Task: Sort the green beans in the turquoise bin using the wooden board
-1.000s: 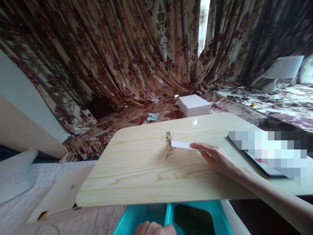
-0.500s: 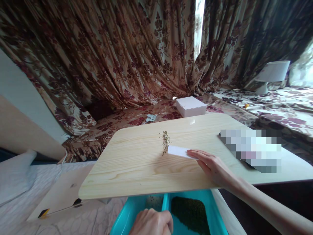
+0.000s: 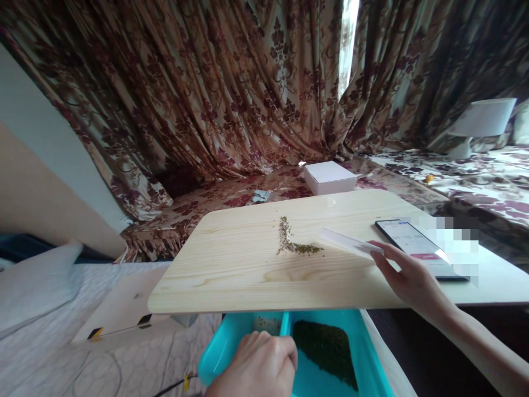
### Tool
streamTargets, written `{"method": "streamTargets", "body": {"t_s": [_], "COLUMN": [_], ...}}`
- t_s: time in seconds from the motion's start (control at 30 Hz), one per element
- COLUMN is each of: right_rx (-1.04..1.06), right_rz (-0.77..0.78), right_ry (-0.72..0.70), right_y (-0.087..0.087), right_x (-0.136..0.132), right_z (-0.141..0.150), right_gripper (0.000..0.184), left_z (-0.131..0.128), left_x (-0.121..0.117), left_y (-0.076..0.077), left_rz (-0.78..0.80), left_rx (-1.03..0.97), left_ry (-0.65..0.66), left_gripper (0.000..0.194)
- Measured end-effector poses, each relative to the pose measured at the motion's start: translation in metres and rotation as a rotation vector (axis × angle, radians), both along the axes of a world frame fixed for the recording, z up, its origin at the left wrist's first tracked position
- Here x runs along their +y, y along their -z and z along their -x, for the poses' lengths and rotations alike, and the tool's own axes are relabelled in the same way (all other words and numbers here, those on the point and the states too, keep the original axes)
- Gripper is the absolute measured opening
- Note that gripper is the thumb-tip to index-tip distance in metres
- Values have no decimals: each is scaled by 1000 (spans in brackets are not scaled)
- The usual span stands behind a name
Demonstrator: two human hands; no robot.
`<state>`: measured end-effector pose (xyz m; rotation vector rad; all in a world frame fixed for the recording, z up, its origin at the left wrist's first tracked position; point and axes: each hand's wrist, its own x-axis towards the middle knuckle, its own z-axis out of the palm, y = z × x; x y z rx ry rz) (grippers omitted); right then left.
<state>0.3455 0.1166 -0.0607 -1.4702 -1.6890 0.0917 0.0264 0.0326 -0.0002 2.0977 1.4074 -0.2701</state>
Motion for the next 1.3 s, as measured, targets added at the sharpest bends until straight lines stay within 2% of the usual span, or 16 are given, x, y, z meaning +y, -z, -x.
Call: {"method": "streamTargets", "body": {"t_s": [0.3,0.53,0.73,0.93,1.07,1.2,1.3], "right_rx": [-32,-120,-138,-155,-176,-199,-200], "right_rz": [-36,-165,-187,-236,-254,-260,-268], "right_ry": [-147,-242,-289,-278,-305,-343,-381], "right_y": [2,12,13,2,0,1,0], "right_x": [-11,-34,-52,-33,-17,-22,-35], "right_z": [8,8,9,14,21,24,22], "right_gripper": [32,33,34,34,33,34,36], "left_z": [1,3,3,6,4,2,2], "left_x": [-1,-2,-3,-3,-2,-2,-3], "left_y": [3,8,5,11,5,-2,0], "left_rz": [-16,-38,-24,-50,-24,-13,-13], "left_rx": [4,-18,-9,-24,4,14,-4], "left_ry": [-25,-22,-11,-6,7,19,6], "left_gripper": [41,41,42,42,42,42,42]}}
